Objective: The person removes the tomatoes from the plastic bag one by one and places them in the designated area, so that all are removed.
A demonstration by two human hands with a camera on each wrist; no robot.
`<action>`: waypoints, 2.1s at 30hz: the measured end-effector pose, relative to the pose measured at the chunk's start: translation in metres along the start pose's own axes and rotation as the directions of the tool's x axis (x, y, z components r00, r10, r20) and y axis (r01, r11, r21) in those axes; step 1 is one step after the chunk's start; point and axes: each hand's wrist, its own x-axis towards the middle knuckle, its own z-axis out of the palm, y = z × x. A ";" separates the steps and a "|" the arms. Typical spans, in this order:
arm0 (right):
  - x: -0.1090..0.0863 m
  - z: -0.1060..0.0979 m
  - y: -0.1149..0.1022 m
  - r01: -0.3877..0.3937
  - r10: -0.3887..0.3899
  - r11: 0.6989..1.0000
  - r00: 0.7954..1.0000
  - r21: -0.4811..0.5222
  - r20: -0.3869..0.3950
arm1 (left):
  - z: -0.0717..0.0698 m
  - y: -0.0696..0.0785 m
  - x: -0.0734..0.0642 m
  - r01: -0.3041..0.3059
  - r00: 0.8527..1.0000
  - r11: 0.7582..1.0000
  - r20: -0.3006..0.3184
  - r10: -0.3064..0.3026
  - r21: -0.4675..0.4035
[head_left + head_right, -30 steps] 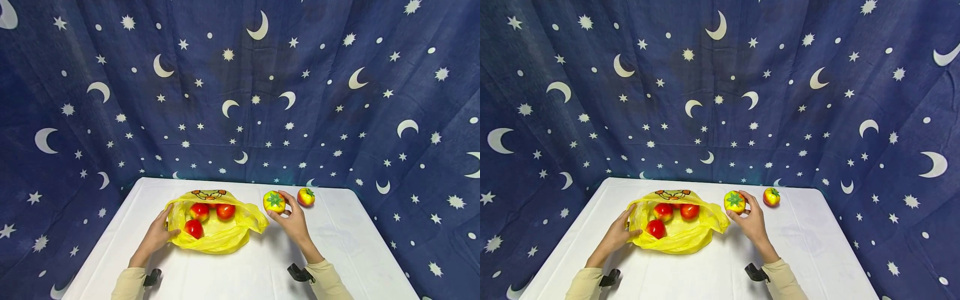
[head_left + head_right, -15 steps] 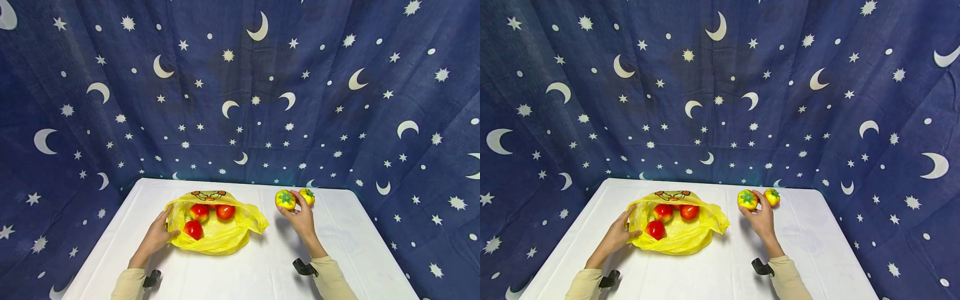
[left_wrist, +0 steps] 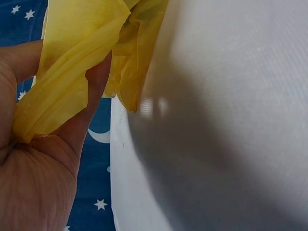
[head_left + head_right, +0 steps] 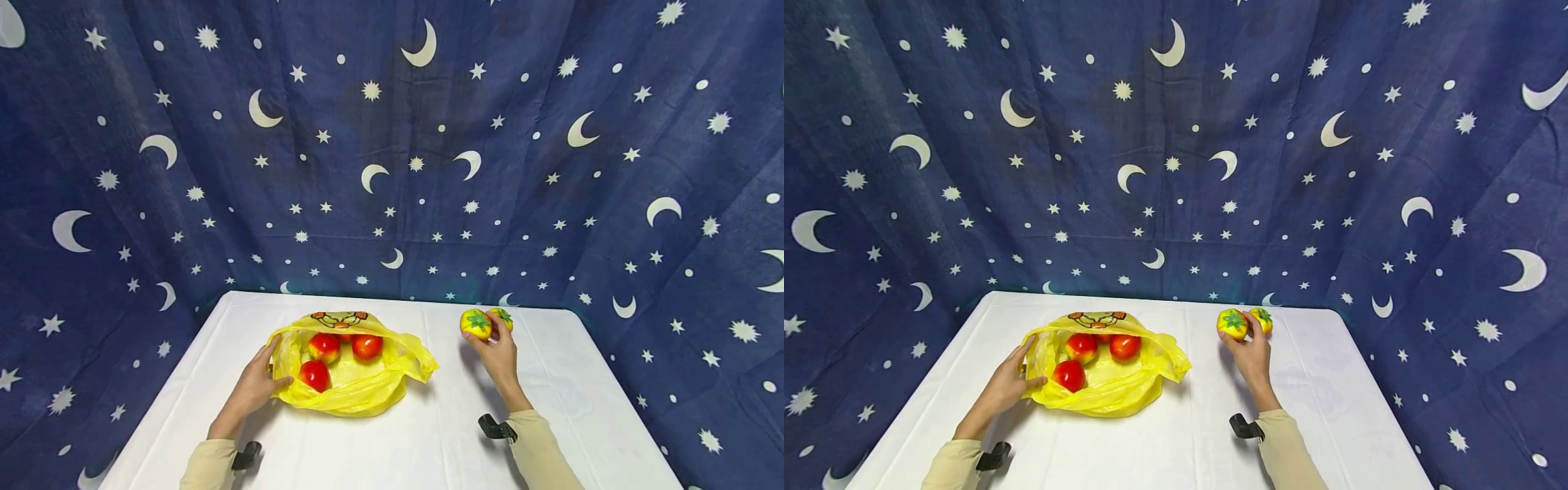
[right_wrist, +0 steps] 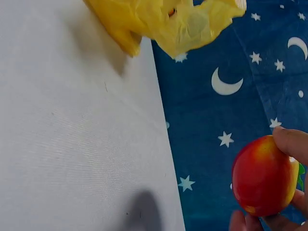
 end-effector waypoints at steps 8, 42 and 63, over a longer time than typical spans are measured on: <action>0.014 0.009 0.008 -0.049 0.049 0.999 0.996 0.008 -0.078 | 0.000 0.002 0.000 -0.013 1.000 1.000 -0.012 0.013 -0.005; 0.033 0.046 0.031 -0.163 0.137 0.975 0.976 -0.149 -0.167 | -0.002 -0.003 0.000 0.003 1.000 1.000 0.007 -0.003 0.003; 0.027 0.044 0.031 -0.123 0.097 0.980 0.981 -0.156 -0.170 | -0.001 -0.002 -0.002 0.026 1.000 1.000 0.011 -0.026 -0.005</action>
